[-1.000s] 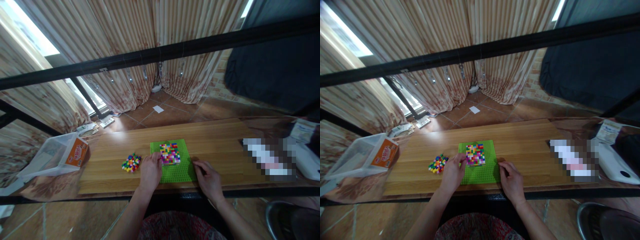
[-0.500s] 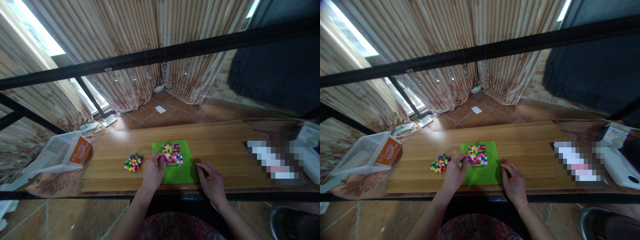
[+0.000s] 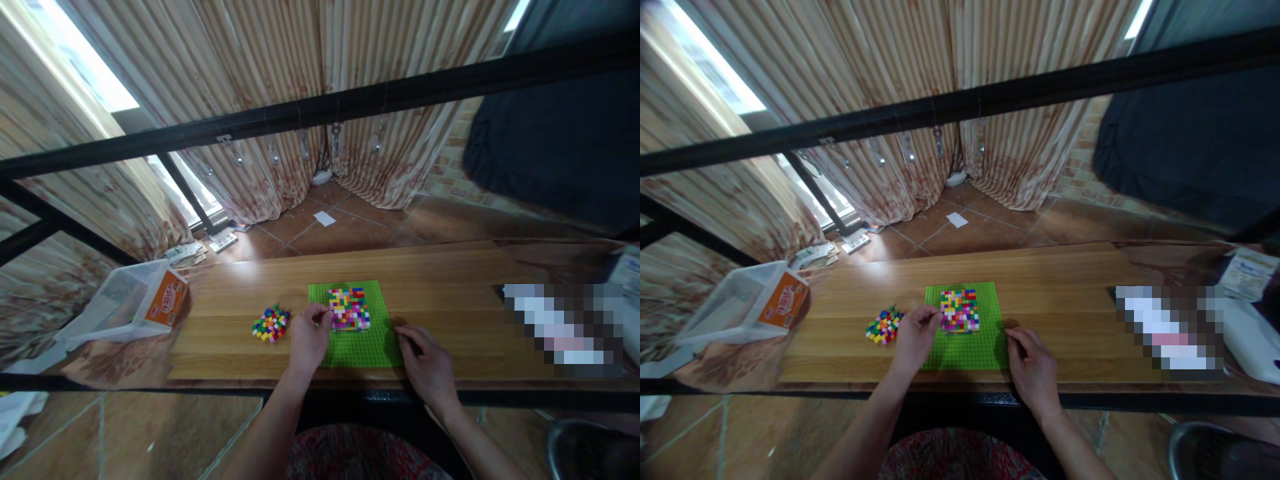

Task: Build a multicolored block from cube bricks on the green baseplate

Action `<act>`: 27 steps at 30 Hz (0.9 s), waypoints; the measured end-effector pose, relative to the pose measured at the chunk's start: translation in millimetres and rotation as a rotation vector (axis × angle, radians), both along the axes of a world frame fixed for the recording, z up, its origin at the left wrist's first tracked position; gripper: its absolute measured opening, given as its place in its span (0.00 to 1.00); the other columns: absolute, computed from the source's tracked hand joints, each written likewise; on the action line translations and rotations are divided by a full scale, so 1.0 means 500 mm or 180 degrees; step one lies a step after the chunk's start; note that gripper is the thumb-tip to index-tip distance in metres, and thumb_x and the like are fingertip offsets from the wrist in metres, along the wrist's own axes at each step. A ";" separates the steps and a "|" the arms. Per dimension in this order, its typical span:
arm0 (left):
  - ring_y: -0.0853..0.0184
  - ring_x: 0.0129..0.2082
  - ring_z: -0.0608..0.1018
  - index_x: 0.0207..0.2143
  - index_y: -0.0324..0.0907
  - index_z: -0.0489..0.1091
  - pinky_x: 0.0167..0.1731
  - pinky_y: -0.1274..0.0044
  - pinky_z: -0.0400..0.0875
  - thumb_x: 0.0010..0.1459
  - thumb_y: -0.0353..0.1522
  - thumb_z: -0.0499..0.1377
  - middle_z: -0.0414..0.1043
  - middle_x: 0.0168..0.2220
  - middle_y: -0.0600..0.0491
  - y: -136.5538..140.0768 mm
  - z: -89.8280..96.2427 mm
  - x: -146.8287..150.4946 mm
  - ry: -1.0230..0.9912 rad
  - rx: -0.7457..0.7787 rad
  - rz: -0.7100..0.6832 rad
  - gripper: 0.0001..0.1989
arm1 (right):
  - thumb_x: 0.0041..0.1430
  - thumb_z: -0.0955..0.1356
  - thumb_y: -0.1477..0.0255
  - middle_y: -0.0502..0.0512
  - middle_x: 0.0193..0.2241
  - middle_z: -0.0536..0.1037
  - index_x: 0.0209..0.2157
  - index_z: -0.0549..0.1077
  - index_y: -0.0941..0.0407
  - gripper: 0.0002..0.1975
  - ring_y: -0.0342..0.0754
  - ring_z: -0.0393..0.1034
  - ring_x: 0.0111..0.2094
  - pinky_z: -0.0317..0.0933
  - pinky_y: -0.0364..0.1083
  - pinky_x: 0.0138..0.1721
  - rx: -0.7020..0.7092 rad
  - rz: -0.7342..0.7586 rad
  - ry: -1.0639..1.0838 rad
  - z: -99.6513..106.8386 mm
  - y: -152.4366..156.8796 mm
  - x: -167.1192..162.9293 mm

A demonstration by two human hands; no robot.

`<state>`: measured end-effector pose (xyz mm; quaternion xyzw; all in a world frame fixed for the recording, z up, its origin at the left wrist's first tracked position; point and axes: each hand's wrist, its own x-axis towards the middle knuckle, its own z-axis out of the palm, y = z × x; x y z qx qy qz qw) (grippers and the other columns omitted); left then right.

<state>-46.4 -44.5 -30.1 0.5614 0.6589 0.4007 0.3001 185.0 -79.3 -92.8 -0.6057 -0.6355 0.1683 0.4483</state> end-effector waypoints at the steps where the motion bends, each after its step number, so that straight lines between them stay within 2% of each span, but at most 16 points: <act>1: 0.69 0.29 0.77 0.28 0.41 0.73 0.31 0.79 0.68 0.56 0.32 0.56 0.77 0.27 0.55 0.000 0.000 0.001 0.0005 -0.0009 0.0025 0.07 | 0.63 0.62 0.62 0.57 0.38 0.79 0.37 0.76 0.54 0.14 0.51 0.74 0.40 0.68 0.51 0.43 -0.0004 -0.0001 -0.0008 -0.001 0.000 0.000; 9: 0.70 0.27 0.75 0.25 0.41 0.72 0.29 0.79 0.66 0.55 0.30 0.56 0.74 0.24 0.55 -0.003 0.013 0.008 0.0116 0.0038 0.0057 0.08 | 0.62 0.62 0.59 0.57 0.38 0.79 0.36 0.76 0.54 0.16 0.52 0.74 0.40 0.67 0.51 0.43 0.0007 -0.0008 -0.0011 -0.003 0.001 0.002; 15: 0.68 0.31 0.76 0.30 0.42 0.72 0.34 0.78 0.66 0.59 0.28 0.53 0.75 0.29 0.54 -0.041 0.018 -0.008 0.0431 0.0334 0.0136 0.09 | 0.61 0.62 0.57 0.57 0.38 0.79 0.36 0.76 0.54 0.17 0.52 0.74 0.40 0.66 0.50 0.42 -0.0008 -0.0001 -0.0076 -0.010 0.002 0.007; 19: 0.67 0.34 0.75 0.31 0.42 0.71 0.36 0.76 0.67 0.58 0.25 0.52 0.74 0.31 0.52 -0.072 0.000 -0.066 0.0997 0.0382 0.0313 0.09 | 0.61 0.62 0.56 0.56 0.38 0.79 0.36 0.76 0.53 0.18 0.52 0.74 0.40 0.66 0.50 0.42 -0.0107 -0.0027 -0.0117 -0.015 0.001 0.010; 22: 0.65 0.36 0.75 0.34 0.42 0.72 0.38 0.74 0.68 0.58 0.25 0.53 0.75 0.34 0.50 -0.086 -0.018 -0.123 0.1347 0.0420 0.0604 0.09 | 0.60 0.61 0.55 0.56 0.38 0.78 0.37 0.76 0.53 0.19 0.52 0.74 0.40 0.66 0.49 0.41 -0.0136 -0.0029 -0.0208 -0.017 0.000 0.010; 27: 0.63 0.36 0.76 0.36 0.41 0.73 0.38 0.73 0.70 0.56 0.27 0.54 0.75 0.34 0.49 -0.100 -0.033 -0.198 0.1504 0.0165 0.1138 0.09 | 0.60 0.61 0.55 0.56 0.40 0.78 0.37 0.76 0.53 0.20 0.52 0.73 0.42 0.65 0.49 0.43 -0.0176 -0.0034 -0.0301 -0.019 -0.002 0.013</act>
